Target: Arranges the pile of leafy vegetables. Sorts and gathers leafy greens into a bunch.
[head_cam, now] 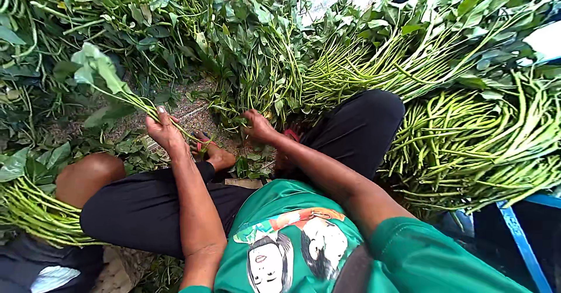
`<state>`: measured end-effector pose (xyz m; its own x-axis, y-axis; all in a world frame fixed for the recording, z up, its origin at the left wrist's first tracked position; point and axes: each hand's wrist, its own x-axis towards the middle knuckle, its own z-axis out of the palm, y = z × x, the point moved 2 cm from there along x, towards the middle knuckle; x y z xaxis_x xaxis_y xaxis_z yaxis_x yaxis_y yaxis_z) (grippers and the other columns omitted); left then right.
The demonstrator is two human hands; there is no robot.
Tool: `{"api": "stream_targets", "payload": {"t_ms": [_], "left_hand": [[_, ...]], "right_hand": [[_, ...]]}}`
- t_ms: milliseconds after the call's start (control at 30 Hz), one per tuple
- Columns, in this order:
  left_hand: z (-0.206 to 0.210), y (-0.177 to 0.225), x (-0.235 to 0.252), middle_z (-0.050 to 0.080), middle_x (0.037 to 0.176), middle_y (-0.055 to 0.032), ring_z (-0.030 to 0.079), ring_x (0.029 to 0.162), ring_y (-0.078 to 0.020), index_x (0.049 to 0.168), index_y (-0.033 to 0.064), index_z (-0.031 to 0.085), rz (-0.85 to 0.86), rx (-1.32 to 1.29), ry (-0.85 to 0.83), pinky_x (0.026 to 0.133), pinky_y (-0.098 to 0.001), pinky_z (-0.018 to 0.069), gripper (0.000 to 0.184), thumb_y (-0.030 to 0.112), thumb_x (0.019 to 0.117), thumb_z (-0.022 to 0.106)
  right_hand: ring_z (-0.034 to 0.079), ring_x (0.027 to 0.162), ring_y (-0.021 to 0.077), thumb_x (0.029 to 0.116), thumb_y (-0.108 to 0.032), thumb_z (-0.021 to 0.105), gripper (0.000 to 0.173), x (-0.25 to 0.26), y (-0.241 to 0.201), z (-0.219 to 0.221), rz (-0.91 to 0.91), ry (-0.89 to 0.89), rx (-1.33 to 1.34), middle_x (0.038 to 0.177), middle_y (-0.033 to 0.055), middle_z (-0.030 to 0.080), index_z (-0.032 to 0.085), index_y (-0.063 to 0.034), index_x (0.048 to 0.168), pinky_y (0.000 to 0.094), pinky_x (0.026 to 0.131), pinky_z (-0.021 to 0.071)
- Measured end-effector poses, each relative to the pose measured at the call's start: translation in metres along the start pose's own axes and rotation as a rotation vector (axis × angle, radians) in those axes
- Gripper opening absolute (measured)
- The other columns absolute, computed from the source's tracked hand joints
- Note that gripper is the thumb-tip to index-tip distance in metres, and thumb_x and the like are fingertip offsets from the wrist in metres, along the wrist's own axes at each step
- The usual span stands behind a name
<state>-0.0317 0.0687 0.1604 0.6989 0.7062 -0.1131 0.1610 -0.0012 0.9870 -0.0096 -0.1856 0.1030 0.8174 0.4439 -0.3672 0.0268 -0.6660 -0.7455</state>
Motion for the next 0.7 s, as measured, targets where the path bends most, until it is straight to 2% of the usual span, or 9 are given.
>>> {"api": "stream_targets", "payload": {"t_ms": [67,167,267,367,433,467,533,600,700], "left_hand": [[0.008,0.003,-0.015,0.059,0.068,0.0074,0.046,0.047,0.0006,0.112,0.0091,0.065,-0.144,-0.033,-0.145,0.041,-0.0141,0.0356,0.03,0.027,0.1126,0.04],[0.017,-0.012,-0.036,0.054,0.068,0.0081,0.044,0.047,-0.0006,0.114,0.0169,0.066,-0.388,-0.106,-0.367,0.043,-0.015,0.0376,0.036,0.039,0.112,0.038],[0.03,-0.023,-0.036,0.062,0.075,0.0051,0.062,0.063,-0.0062,0.115,0.0126,0.064,-0.439,-0.179,-0.379,0.063,-0.0242,0.0563,0.032,0.032,0.1128,0.038],[0.03,-0.013,-0.033,0.069,0.085,-0.0019,0.074,0.082,-0.0191,0.122,0.0087,0.056,-0.34,-0.23,-0.351,0.08,-0.0408,0.0638,0.032,0.029,0.1144,0.032],[0.034,-0.014,-0.03,0.064,0.078,0.0005,0.071,0.071,-0.0166,0.12,0.0104,0.055,-0.318,-0.287,-0.334,0.072,-0.0378,0.0643,0.032,0.029,0.1145,0.03],[0.039,-0.016,-0.028,0.059,0.069,0.0032,0.064,0.058,-0.0113,0.114,0.0115,0.057,-0.346,-0.32,-0.313,0.059,-0.0301,0.0606,0.031,0.029,0.1141,0.032],[0.049,-0.018,-0.034,0.048,0.06,0.0089,0.045,0.044,-0.0019,0.105,0.0148,0.062,-0.448,-0.355,-0.355,0.044,-0.0165,0.0427,0.028,0.032,0.1119,0.041],[0.056,-0.022,-0.043,0.05,0.066,0.0087,0.037,0.043,0.001,0.108,0.0145,0.062,-0.486,-0.289,-0.443,0.04,-0.0124,0.0342,0.016,0.026,0.1089,0.051],[0.068,-0.038,-0.043,0.071,0.086,-0.0035,0.037,0.042,0.0005,0.115,0.0021,0.064,-0.512,-0.196,-0.49,0.038,-0.0144,0.0309,0.016,0.011,0.1067,0.053]], "right_hand": [[0.06,0.125,0.041,0.1028,-0.022,0.063,0.048,0.025,0.001,-0.011,0.171,0.0,0.216,0.145,0.027,0.053,0.053,-0.0043,0.147,0.0569,0.106,0.0488],[0.065,0.116,0.0433,0.1053,-0.034,0.06,0.058,0.058,0.021,0.001,0.416,-0.083,0.364,0.14,0.029,0.056,0.042,-0.0102,0.155,0.0604,0.094,0.0546],[0.058,0.13,0.0425,0.1054,-0.03,0.058,0.049,0.075,0.032,0.005,0.391,-0.007,0.26,0.139,0.027,0.06,0.055,-0.0044,0.147,0.0609,0.108,0.0453],[0.062,0.126,0.0357,0.1042,-0.022,0.059,0.031,0.057,0.016,-0.01,0.255,0.213,0.226,0.128,0.0188,0.07,0.071,-0.0075,0.129,0.0562,0.11,0.0457],[0.067,0.117,0.0342,0.1026,-0.013,0.059,0.026,0.036,0.003,-0.025,0.1,0.299,0.199,0.12,0.0185,0.072,0.07,-0.0039,0.124,0.0527,0.107,0.0494],[0.069,0.111,0.0337,0.1018,-0.009,0.059,0.025,0.023,-0.003,-0.031,0.022,0.321,0.177,0.115,0.0189,0.072,0.069,-0.0016,0.123,0.0518,0.102,0.0523],[0.072,0.099,0.0318,0.1007,-0.007,0.06,0.023,-0.003,-0.017,-0.036,-0.113,0.324,0.131,0.108,0.0188,0.073,0.068,0.0009,0.121,0.0508,0.094,0.0566],[0.071,0.094,0.0308,0.0996,-0.009,0.062,0.022,-0.029,-0.03,-0.029,-0.206,0.269,0.093,0.104,0.0177,0.072,0.069,0.0007,0.119,0.0522,0.089,0.058],[0.072,0.092,0.031,0.0968,-0.005,0.066,0.018,-0.066,-0.041,0.001,-0.334,0.152,0.004,0.105,0.0169,0.072,0.072,-0.0003,0.113,0.0514,0.084,0.0605]]}}
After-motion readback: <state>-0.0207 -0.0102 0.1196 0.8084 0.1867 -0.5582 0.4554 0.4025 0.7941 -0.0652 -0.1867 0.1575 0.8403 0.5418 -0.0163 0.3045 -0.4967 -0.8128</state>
